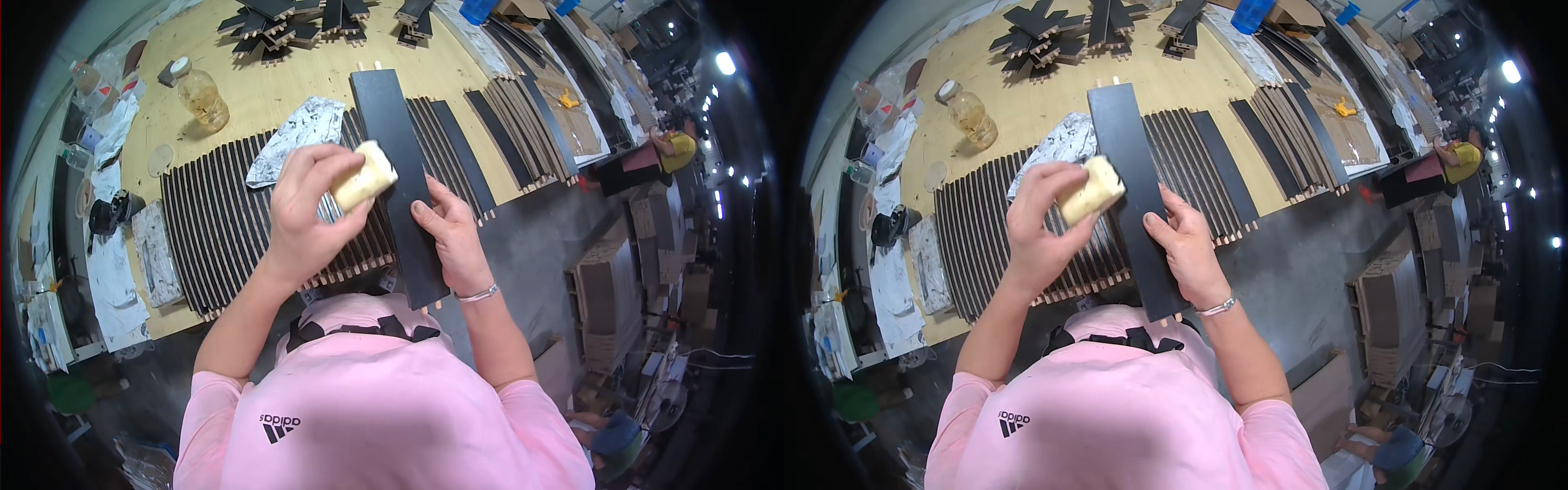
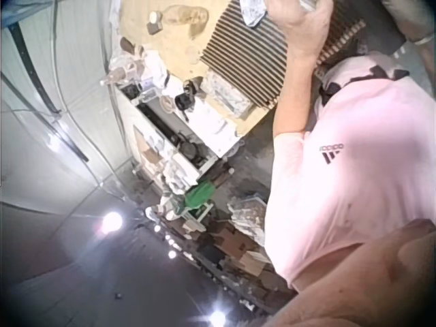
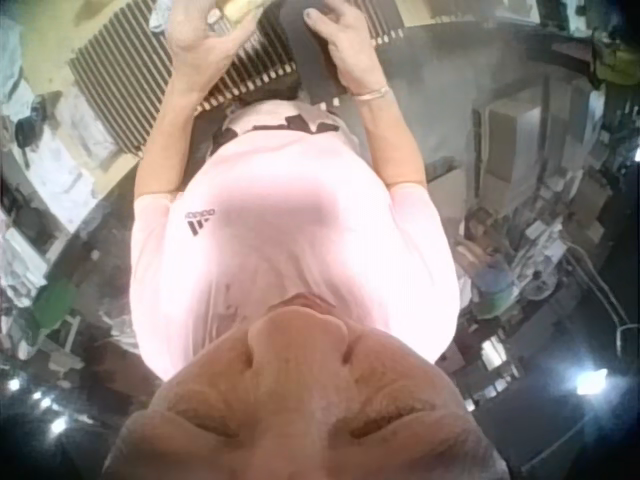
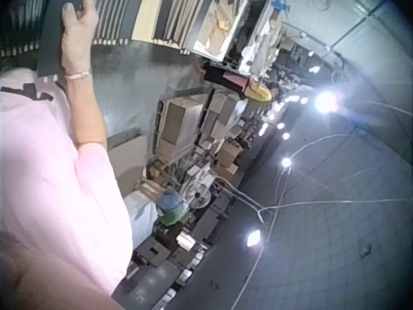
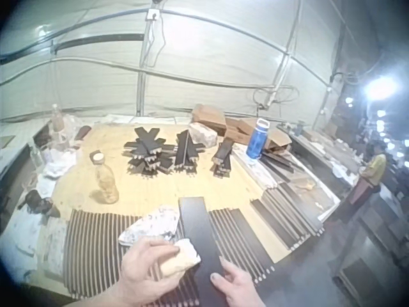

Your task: The person cleans dark wooden slats by hand. The person uses a small yellow sponge to apply a liquid from a bottle onto the wood, then wipes each slat with a white cloth.

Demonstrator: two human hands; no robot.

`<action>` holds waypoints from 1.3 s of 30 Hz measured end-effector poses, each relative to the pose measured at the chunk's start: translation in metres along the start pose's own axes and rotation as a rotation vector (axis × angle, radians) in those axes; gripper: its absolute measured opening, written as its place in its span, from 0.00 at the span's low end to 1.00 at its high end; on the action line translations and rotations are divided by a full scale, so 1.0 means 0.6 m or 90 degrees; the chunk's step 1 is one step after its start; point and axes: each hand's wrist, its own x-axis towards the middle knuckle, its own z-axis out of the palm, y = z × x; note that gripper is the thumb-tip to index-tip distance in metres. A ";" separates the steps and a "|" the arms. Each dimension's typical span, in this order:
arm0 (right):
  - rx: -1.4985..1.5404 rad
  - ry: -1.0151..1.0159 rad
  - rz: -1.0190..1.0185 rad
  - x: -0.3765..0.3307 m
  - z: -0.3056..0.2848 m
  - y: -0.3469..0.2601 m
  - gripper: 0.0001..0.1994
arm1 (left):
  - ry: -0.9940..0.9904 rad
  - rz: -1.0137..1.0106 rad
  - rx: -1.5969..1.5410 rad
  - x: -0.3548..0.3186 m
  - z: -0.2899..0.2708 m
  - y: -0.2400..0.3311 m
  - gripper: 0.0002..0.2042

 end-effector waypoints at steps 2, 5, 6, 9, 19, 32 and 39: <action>-0.003 0.005 -0.002 0.002 -0.008 0.003 0.26 | -0.032 0.021 -0.001 -0.007 0.008 0.011 0.24; -0.036 0.027 -0.025 0.012 -0.020 -0.001 0.27 | -0.175 0.053 -0.090 -0.054 0.008 0.050 0.24; -0.030 0.030 -0.018 0.015 -0.023 -0.004 0.27 | -0.187 0.040 -0.099 -0.063 0.007 0.060 0.23; -0.029 0.011 -0.004 0.006 -0.026 -0.012 0.26 | -0.136 0.022 -0.064 -0.048 0.005 0.052 0.23; -0.091 -0.024 -0.008 0.000 -0.041 -0.020 0.24 | -0.254 0.158 -0.015 -0.007 -0.007 0.033 0.23; -0.066 -0.025 0.057 -0.014 -0.040 -0.022 0.24 | -0.204 0.166 0.057 0.031 -0.023 0.002 0.25; -0.014 -0.071 0.099 -0.015 -0.042 -0.026 0.21 | -0.291 0.119 -0.074 0.008 -0.012 0.038 0.23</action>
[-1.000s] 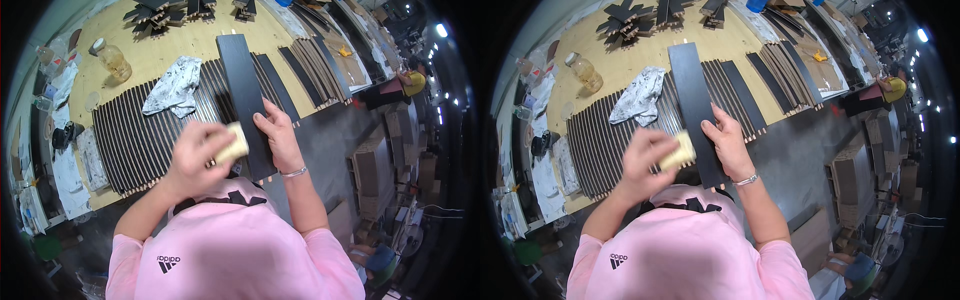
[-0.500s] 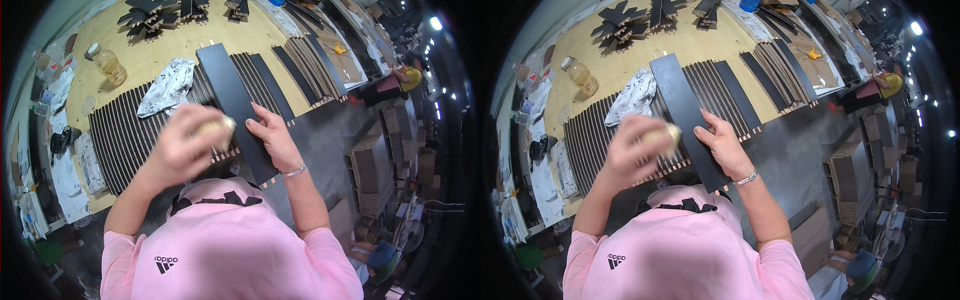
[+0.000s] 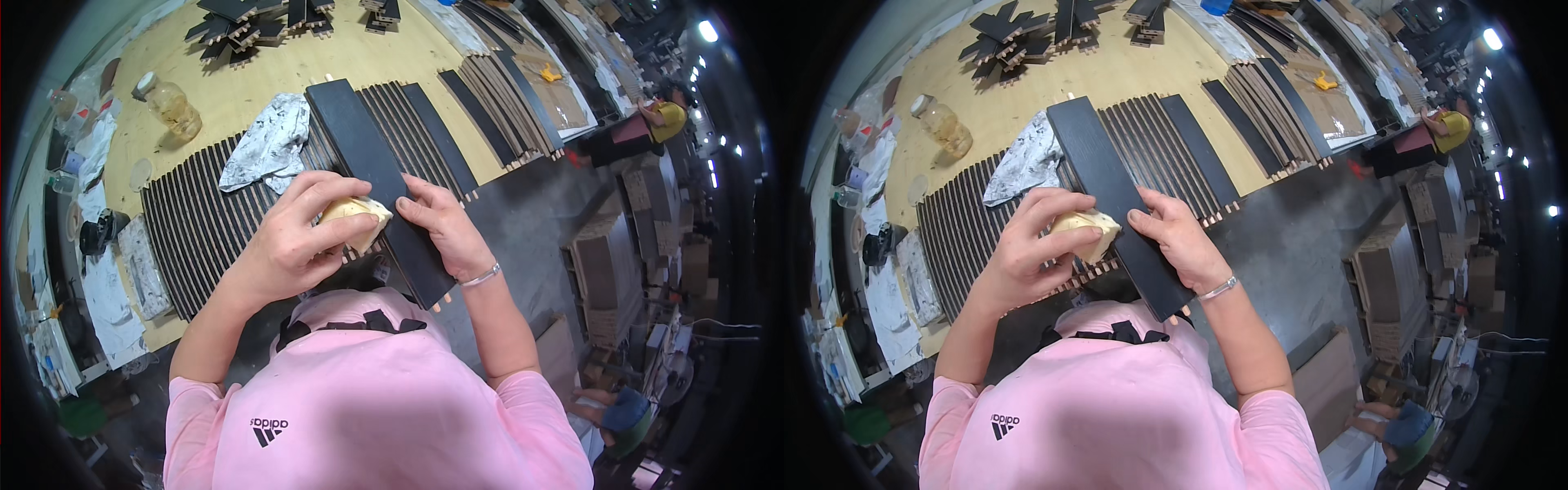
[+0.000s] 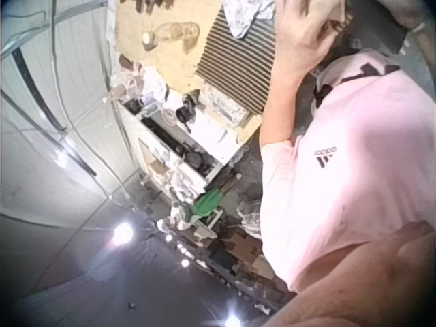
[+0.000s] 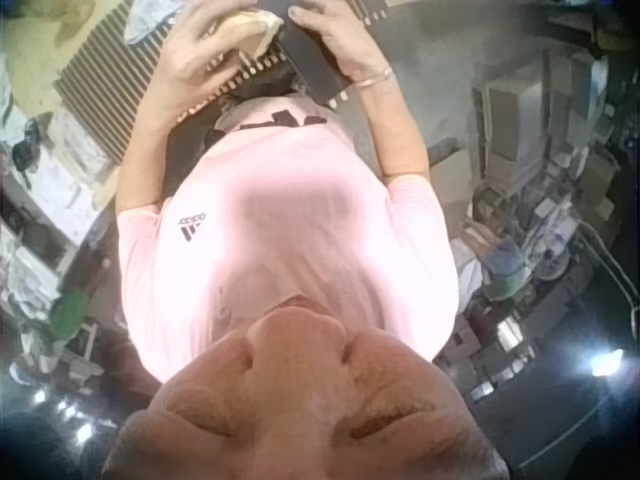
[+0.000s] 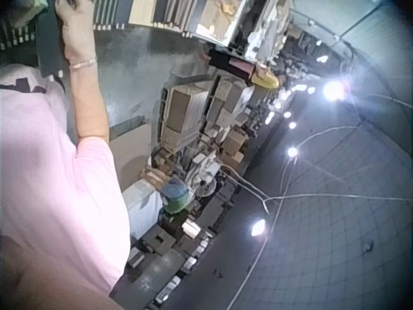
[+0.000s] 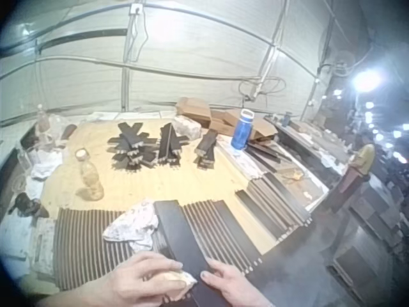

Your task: The person cleans dark wooden slats by hand. The person uses a small yellow sponge to apply a liquid from a bottle onto the wood, then wipes each slat with a white cloth.

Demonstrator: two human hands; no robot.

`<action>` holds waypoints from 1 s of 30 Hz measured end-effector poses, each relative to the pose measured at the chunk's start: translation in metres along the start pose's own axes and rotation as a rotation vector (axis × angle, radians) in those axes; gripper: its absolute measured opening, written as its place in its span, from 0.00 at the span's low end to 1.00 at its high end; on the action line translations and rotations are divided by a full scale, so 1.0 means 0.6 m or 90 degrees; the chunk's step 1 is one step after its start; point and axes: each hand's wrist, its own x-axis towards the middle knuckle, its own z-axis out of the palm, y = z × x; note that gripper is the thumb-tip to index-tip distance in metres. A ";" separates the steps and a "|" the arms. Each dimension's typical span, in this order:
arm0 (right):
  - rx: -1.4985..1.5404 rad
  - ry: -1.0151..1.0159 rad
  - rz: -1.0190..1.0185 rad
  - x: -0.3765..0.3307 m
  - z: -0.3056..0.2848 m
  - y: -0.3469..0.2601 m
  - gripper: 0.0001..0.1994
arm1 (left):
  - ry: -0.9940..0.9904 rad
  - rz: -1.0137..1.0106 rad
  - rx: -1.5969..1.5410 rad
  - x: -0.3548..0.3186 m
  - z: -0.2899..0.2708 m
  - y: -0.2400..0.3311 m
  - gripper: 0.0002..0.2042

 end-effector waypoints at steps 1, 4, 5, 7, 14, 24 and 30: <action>-0.001 0.001 0.000 0.000 -0.003 0.000 0.21 | -0.008 -0.001 0.015 0.004 0.000 0.007 0.22; -0.002 -0.007 -0.004 0.001 -0.006 0.001 0.21 | -0.032 0.007 0.015 0.002 0.007 0.011 0.21; -0.001 0.012 0.001 0.000 -0.002 0.002 0.21 | -0.035 0.014 0.030 0.000 0.008 0.003 0.21; -0.001 0.034 0.005 0.000 0.000 0.005 0.21 | -0.011 0.013 0.057 0.000 0.006 -0.009 0.21; -0.039 0.012 0.000 -0.003 0.002 0.000 0.21 | -0.004 0.035 0.043 -0.004 0.013 0.010 0.18; -0.094 0.022 -0.053 0.014 -0.013 0.010 0.24 | -0.016 0.058 -0.024 -0.013 0.039 0.026 0.16; -0.115 0.104 -0.038 0.023 -0.003 0.006 0.23 | 0.082 0.017 0.063 0.023 0.023 -0.015 0.19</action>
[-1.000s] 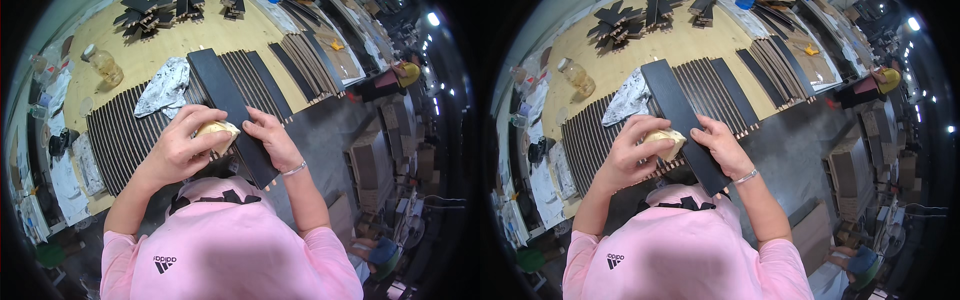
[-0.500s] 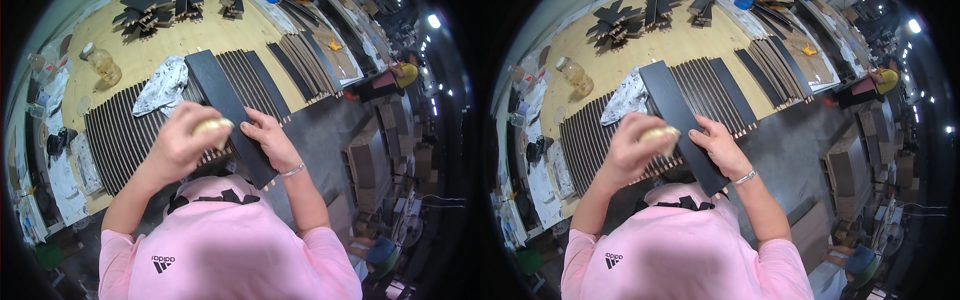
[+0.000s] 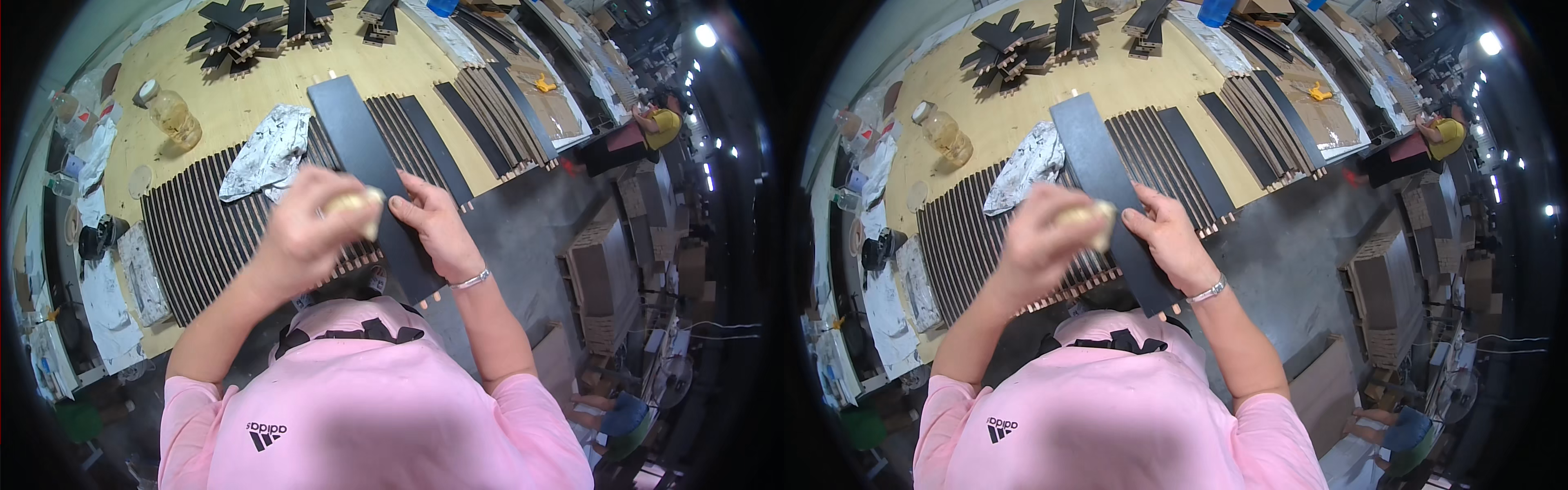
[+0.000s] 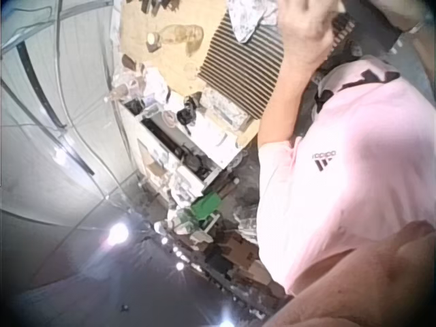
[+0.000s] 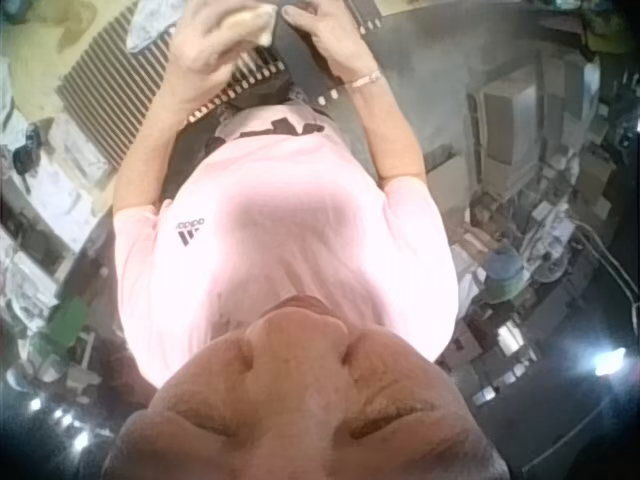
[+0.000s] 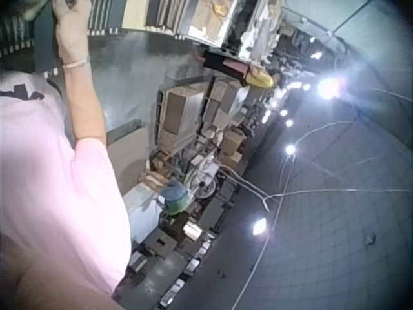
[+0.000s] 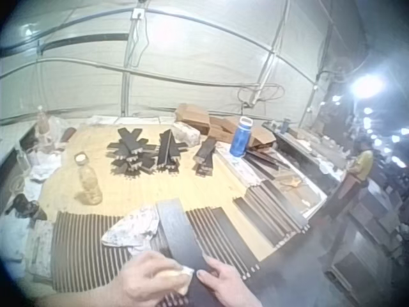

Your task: The person cleans dark wooden slats by hand. The person uses a small yellow sponge to apply a liquid from a bottle onto the wood, then wipes each slat with a white cloth.

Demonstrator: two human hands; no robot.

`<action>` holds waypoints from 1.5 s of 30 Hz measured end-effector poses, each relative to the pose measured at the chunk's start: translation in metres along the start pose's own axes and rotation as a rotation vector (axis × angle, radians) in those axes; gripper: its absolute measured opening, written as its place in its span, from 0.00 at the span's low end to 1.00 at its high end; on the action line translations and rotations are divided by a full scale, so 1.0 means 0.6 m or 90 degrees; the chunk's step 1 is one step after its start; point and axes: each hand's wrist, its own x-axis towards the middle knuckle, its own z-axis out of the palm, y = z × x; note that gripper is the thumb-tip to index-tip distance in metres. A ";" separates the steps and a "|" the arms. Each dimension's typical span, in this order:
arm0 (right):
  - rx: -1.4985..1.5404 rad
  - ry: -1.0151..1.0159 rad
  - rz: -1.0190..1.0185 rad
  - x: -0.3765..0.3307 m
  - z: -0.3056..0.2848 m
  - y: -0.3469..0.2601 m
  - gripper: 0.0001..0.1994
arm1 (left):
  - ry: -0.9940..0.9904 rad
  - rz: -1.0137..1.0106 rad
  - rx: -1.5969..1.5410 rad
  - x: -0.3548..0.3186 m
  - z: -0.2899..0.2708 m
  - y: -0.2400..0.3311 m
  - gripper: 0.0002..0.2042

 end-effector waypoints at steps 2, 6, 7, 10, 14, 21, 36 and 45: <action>0.036 -0.022 -0.039 0.012 0.002 -0.003 0.22 | -0.061 0.034 -0.112 -0.027 0.029 0.031 0.18; 0.099 -0.024 -0.048 0.024 -0.003 0.008 0.21 | -0.087 0.032 -0.140 -0.029 0.022 0.040 0.19; 0.080 -0.007 -0.039 0.026 -0.006 0.008 0.27 | -0.059 0.026 -0.099 -0.014 0.011 0.026 0.19; 0.137 0.007 -0.006 0.027 -0.005 -0.005 0.25 | -0.009 0.012 -0.029 0.000 0.013 0.000 0.19; 0.095 0.041 -0.064 0.040 -0.006 -0.012 0.20 | -0.147 0.069 -0.240 -0.052 0.051 0.061 0.19; 0.153 0.041 -0.032 0.044 -0.013 -0.015 0.19 | -0.080 0.047 -0.135 -0.024 0.008 0.026 0.20; -0.061 -0.036 0.047 -0.019 -0.021 0.008 0.27 | -0.015 -0.042 0.039 -0.013 -0.045 -0.076 0.20; 0.058 0.067 0.086 -0.019 -0.027 0.032 0.23 | 0.119 -0.206 0.087 -0.007 -0.086 -0.138 0.17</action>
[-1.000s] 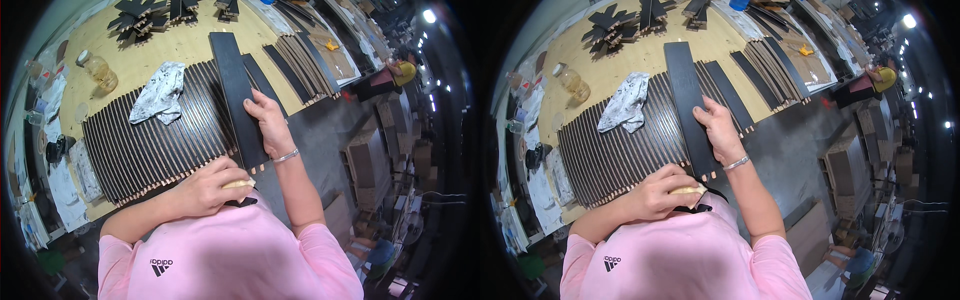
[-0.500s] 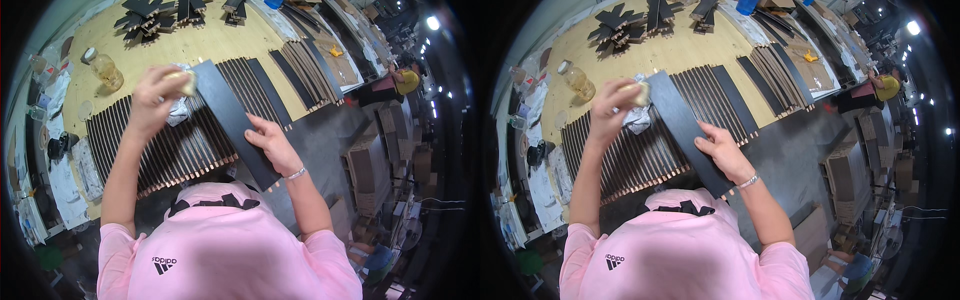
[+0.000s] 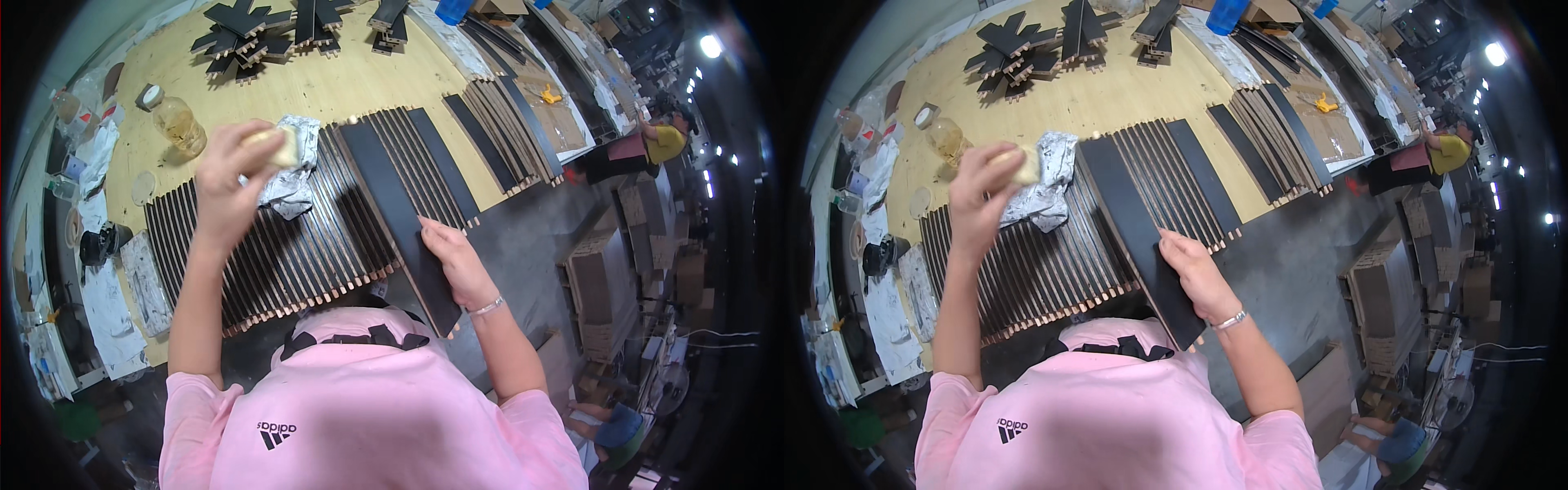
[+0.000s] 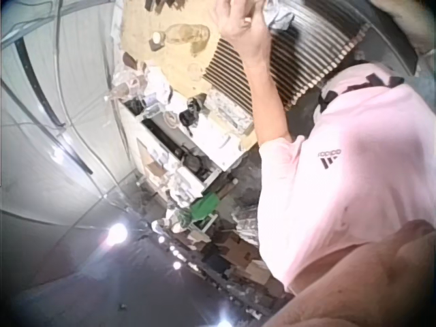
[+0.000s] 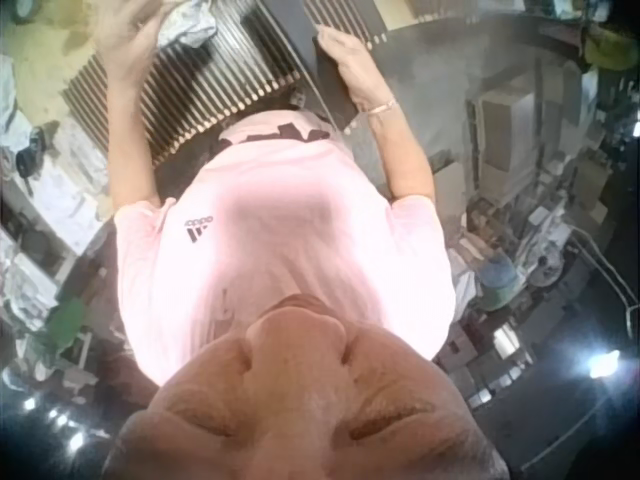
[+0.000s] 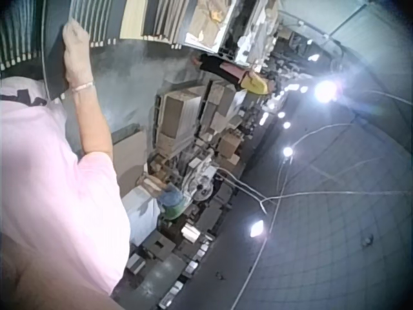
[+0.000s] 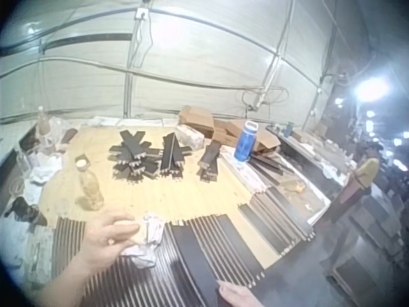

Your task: The person cleans dark wooden slats by hand. The person uses a small yellow sponge to apply a liquid from a bottle onto the wood, then wipes each slat with a white cloth.

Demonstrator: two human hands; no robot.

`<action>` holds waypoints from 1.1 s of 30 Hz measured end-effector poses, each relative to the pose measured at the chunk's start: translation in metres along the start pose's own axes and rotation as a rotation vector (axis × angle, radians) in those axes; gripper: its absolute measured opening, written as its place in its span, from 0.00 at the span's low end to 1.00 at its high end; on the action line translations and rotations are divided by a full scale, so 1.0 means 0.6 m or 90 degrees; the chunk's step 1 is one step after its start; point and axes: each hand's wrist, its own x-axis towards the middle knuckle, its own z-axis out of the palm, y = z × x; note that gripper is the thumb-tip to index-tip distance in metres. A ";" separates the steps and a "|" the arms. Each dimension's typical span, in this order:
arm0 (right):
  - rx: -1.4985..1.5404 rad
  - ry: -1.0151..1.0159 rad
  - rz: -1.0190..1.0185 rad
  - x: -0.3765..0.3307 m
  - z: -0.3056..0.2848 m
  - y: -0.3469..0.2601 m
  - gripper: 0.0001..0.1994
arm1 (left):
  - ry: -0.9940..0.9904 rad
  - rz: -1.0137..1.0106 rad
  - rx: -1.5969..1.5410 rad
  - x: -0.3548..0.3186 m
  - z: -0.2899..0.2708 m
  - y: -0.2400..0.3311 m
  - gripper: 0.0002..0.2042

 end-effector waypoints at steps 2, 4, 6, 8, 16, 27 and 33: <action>0.212 -0.215 0.052 0.021 -0.013 0.012 0.22 | -0.057 0.089 -0.090 -0.019 0.020 0.069 0.17; 0.353 -0.298 0.174 0.024 -0.003 0.010 0.22 | -0.130 0.199 -0.215 -0.048 0.047 0.138 0.17; 0.335 -0.215 0.177 0.035 0.030 0.010 0.21 | -0.180 0.280 -0.310 -0.083 0.078 0.183 0.18; 0.164 -0.118 0.126 0.018 0.057 -0.008 0.21 | -0.210 0.314 -0.319 -0.076 0.087 0.178 0.19; 0.344 -0.217 0.163 0.025 0.027 0.023 0.19 | -0.162 0.221 -0.259 -0.032 0.080 0.139 0.18; 0.311 -0.339 0.261 -0.017 0.026 0.022 0.21 | -0.038 -0.077 -0.089 0.024 0.023 -0.064 0.20; 0.425 -0.334 0.279 -0.034 0.022 0.035 0.21 | 0.102 -0.085 0.041 -0.064 -0.069 -0.101 0.20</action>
